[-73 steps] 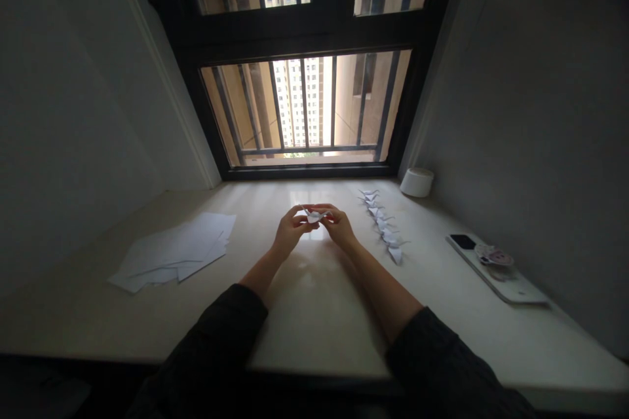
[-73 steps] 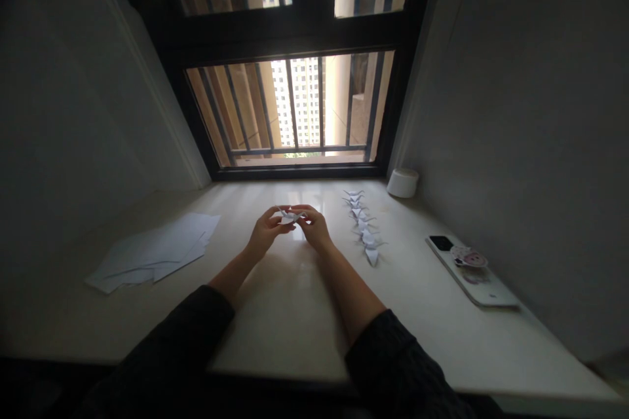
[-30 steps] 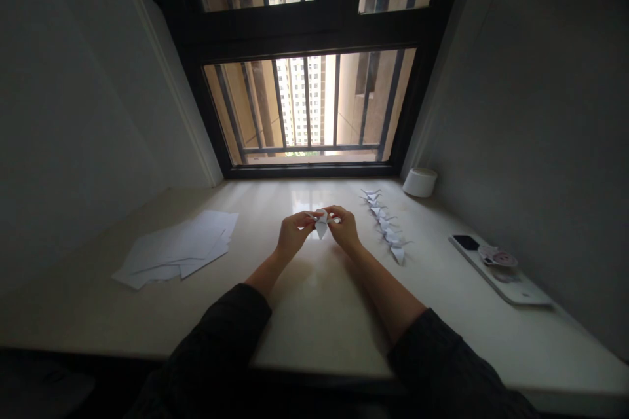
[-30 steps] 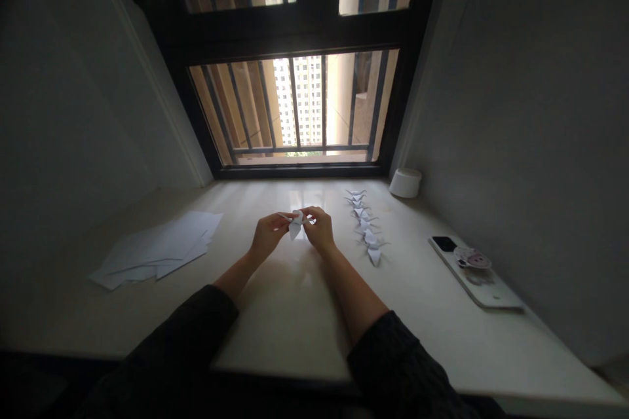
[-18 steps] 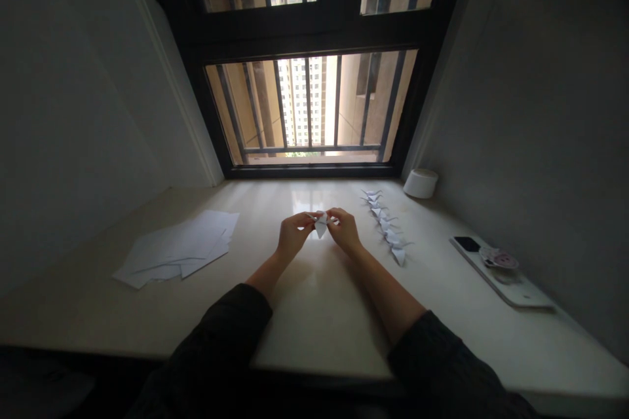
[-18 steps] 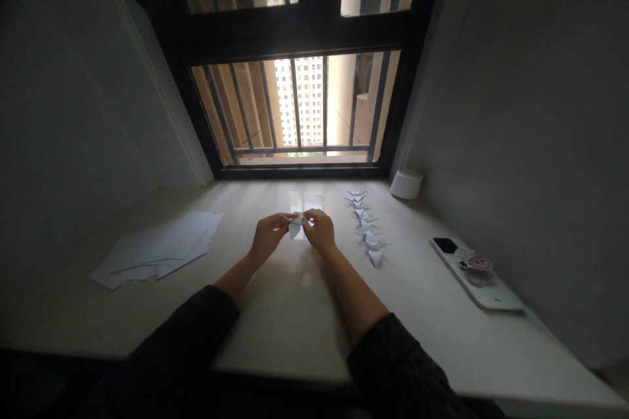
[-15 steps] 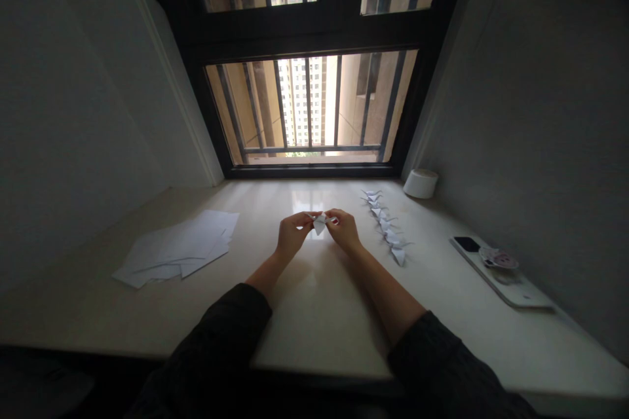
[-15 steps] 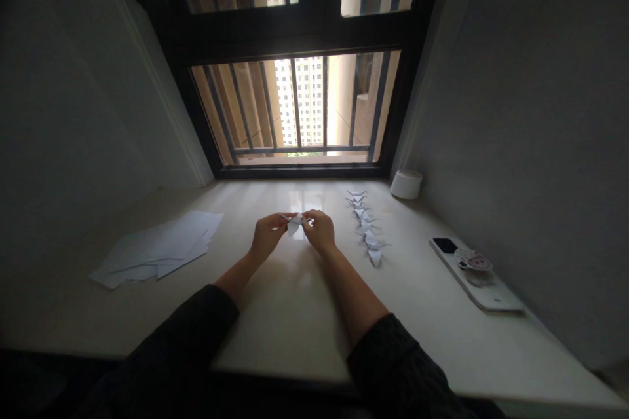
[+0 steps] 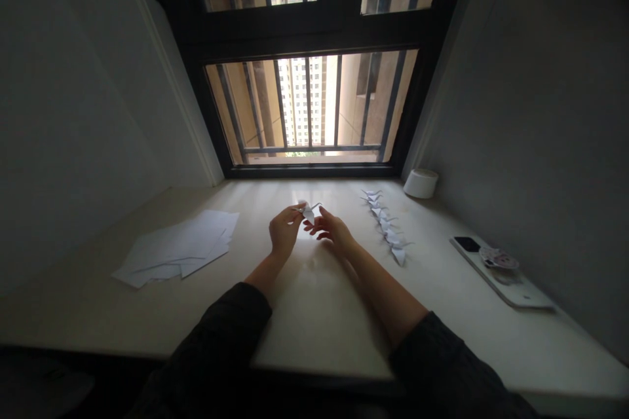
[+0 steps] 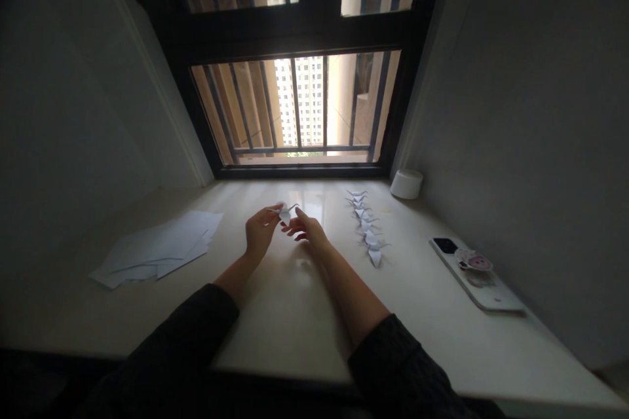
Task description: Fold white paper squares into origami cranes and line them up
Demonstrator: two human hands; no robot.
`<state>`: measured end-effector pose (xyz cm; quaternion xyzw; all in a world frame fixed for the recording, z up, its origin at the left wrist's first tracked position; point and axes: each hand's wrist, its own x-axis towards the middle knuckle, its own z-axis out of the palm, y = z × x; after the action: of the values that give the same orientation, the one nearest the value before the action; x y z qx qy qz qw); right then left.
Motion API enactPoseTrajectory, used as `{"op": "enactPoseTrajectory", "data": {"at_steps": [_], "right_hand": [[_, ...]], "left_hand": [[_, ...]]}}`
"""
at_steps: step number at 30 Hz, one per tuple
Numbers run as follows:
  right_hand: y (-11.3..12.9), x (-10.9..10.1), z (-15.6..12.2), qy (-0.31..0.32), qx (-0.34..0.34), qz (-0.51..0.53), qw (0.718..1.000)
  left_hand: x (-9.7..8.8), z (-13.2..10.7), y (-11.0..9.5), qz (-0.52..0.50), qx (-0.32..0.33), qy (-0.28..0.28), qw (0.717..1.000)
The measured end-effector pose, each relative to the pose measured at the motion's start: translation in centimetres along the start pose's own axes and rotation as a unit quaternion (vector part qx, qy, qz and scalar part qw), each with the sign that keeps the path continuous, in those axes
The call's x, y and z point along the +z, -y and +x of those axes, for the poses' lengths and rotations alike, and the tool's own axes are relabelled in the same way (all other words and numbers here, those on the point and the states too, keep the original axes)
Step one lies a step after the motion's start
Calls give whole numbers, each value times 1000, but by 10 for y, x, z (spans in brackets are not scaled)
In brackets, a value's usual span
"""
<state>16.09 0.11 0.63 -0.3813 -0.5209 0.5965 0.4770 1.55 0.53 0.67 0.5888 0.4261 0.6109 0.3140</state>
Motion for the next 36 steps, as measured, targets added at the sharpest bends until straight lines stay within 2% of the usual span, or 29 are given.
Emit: {"op": "enactPoseTrajectory", "data": {"at_steps": [6,12,19,25,29,36], "right_hand": [[-1,8,-4,-70,-23,-30,997],[-4,8,-2,-112,-41,-26,992],[-4,8,-2,-105,-88,-34,990],[-3,10,-4,-73,-89,-67,991],[-3,10,-5,-80,-109,-84,987],[-1,13,-8,-63,-120,-50,990]], "left_hand": [[2,-1,2,66,51,19,996],[3,1,5,55,42,34,997],[8,4,11,-105,-21,56,993],[6,4,13,-91,-39,41,994],[6,5,14,-110,-52,46,992],[6,6,11,-135,-52,56,988]]}}
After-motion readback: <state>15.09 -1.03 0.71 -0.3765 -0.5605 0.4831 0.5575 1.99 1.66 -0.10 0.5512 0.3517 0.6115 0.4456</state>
